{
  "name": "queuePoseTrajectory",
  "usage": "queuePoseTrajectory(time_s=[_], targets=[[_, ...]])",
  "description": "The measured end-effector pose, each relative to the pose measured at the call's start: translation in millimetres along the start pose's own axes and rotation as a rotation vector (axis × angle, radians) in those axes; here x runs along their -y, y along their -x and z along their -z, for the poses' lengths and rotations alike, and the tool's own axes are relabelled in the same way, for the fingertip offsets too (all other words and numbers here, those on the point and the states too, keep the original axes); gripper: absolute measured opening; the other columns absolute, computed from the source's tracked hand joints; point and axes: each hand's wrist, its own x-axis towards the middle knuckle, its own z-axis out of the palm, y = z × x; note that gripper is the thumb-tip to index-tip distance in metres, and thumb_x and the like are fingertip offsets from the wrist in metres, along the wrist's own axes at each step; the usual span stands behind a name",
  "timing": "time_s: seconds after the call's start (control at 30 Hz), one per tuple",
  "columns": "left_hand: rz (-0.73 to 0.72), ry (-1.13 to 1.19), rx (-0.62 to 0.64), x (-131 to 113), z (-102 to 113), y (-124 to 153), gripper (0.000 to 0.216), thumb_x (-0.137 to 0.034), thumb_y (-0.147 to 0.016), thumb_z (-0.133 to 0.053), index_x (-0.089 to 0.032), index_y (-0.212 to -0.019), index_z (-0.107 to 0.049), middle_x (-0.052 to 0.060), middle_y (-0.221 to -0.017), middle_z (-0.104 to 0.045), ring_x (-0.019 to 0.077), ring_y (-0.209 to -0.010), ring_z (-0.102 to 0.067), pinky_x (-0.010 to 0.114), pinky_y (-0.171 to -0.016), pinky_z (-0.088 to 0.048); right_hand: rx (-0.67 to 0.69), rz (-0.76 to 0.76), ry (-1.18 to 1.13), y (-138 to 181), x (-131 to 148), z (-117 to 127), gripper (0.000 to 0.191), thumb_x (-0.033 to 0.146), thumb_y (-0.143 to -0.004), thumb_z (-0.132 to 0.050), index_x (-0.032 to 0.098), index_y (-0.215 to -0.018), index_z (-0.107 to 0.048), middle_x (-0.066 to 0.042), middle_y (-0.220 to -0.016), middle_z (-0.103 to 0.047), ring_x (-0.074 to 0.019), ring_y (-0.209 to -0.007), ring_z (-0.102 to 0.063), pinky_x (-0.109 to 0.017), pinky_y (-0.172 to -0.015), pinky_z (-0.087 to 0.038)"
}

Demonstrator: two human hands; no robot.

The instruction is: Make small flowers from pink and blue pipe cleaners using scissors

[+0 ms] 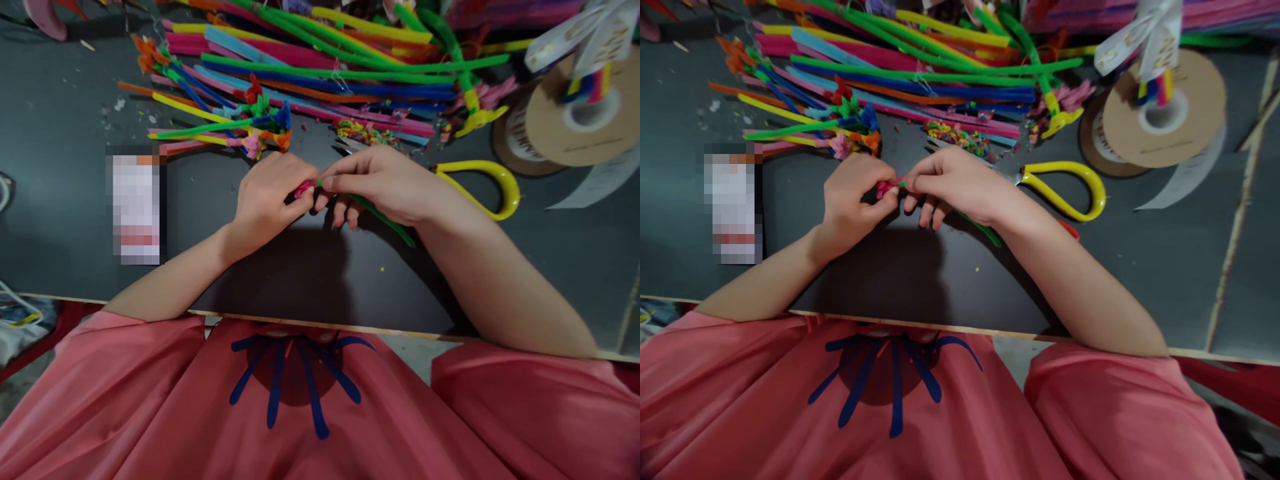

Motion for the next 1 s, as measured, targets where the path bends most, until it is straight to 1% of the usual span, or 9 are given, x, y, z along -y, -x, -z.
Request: queuePoseTrajectory(time_s=[0.1,0.2,0.37,0.5,0.67,0.77,0.83,0.9,1.0], targets=[[0.005,-0.002,-0.018,0,0,1,0.007,-0.024,-0.083,-0.051,-0.022,-0.079,-0.056,-0.001,-0.067,-0.057,0.0105,-0.067,-0.053,0.027,-0.064,-0.04,-0.031,0.009,-0.01,0,0,0,0.016,0.029,-0.075,-0.069,0.015,-0.071,-0.062,-0.004,-0.068,-0.069,-0.0087,-0.045,-0.058,-0.019,-0.036,-0.043],[0.044,-0.002,0.008,1,0,1,0.012,-0.029,-0.085,-0.048,-0.023,-0.08,-0.057,-0.001,-0.068,-0.057,0.0111,-0.068,-0.054,0.028,-0.065,-0.042,-0.083,0.028,-0.025,-1,0,-1,0.015,0.028,-0.074,-0.071,0.015,-0.077,-0.062,-0.003,-0.07,-0.069,-0.0089,-0.047,-0.06,-0.02,-0.038,-0.046],[0.167,0.076,0.059,1,3,-1,0.01,-0.028,-0.084,-0.052,-0.023,-0.077,-0.056,-0.001,-0.07,-0.06,0.0098,-0.07,-0.056,0.027,-0.067,-0.044,-0.161,0.084,-0.027,-2,-2,-3,0.014,0.023,-0.072,-0.071,0.015,-0.081,-0.064,-0.002,-0.076,-0.07,-0.0099,-0.052,-0.063,-0.02,-0.041,-0.048],[0.267,0.201,0.052,1,3,-4,0.008,-0.028,-0.084,-0.054,-0.022,-0.079,-0.057,-0.002,-0.074,-0.061,0.0074,-0.068,-0.054,0.025,-0.064,-0.044,-0.21,0.157,0.012,0,-1,-5,0.012,0.021,-0.074,-0.07,0.016,-0.084,-0.065,-0.002,-0.076,-0.069,-0.0111,-0.056,-0.065,-0.021,-0.045,-0.051],[0.342,0.279,0.065,1,4,-4,0.009,-0.027,-0.085,-0.055,-0.02,-0.079,-0.057,-0.005,-0.068,-0.059,0.0026,-0.059,-0.046,0.022,-0.056,-0.041,-0.256,0.29,0.277,4,-2,-5,0.009,0.02,-0.079,-0.061,0.019,-0.085,-0.068,-0.001,-0.074,-0.069,-0.0111,-0.059,-0.063,-0.024,-0.051,-0.051],[0.337,0.293,0.09,2,4,-4,0.014,-0.032,-0.087,-0.052,-0.021,-0.08,-0.056,-0.004,-0.068,-0.057,0.0021,-0.059,-0.044,0.022,-0.053,-0.04,-0.238,0.414,0.549,7,1,-1,0.017,0.011,-0.078,-0.056,0.021,-0.082,-0.07,-0.002,-0.083,-0.07,-0.0132,-0.073,-0.065,-0.026,-0.065,-0.051],[0.31,0.294,0.076,2,3,-4,0.013,-0.031,-0.087,-0.053,-0.021,-0.079,-0.056,-0.005,-0.067,-0.057,0.0016,-0.059,-0.044,0.021,-0.053,-0.04,-0.212,0.463,0.66,8,4,2,0.02,0.007,-0.076,-0.055,0.02,-0.08,-0.07,-0.002,-0.085,-0.07,-0.0138,-0.08,-0.066,-0.026,-0.073,-0.051],[0.264,0.282,0.044,2,3,-3,0.009,-0.026,-0.084,-0.056,-0.02,-0.078,-0.056,-0.005,-0.067,-0.058,0.0016,-0.059,-0.045,0.021,-0.054,-0.04,-0.214,0.412,0.611,8,7,3,0.019,0.008,-0.079,-0.054,0.018,-0.085,-0.069,-0.002,-0.08,-0.069,-0.0115,-0.073,-0.065,-0.023,-0.066,-0.05],[0.146,0.251,-0.003,1,1,-3,0.003,-0.02,-0.078,-0.058,-0.02,-0.076,-0.056,-0.005,-0.067,-0.059,0.0042,-0.061,-0.05,0.023,-0.058,-0.041,-0.2,0.216,0.399,5,10,1,0.016,0.016,-0.086,-0.048,0.014,-0.081,-0.064,0.001,-0.065,-0.064,-0.006,-0.05,-0.058,-0.017,-0.043,-0.042]])
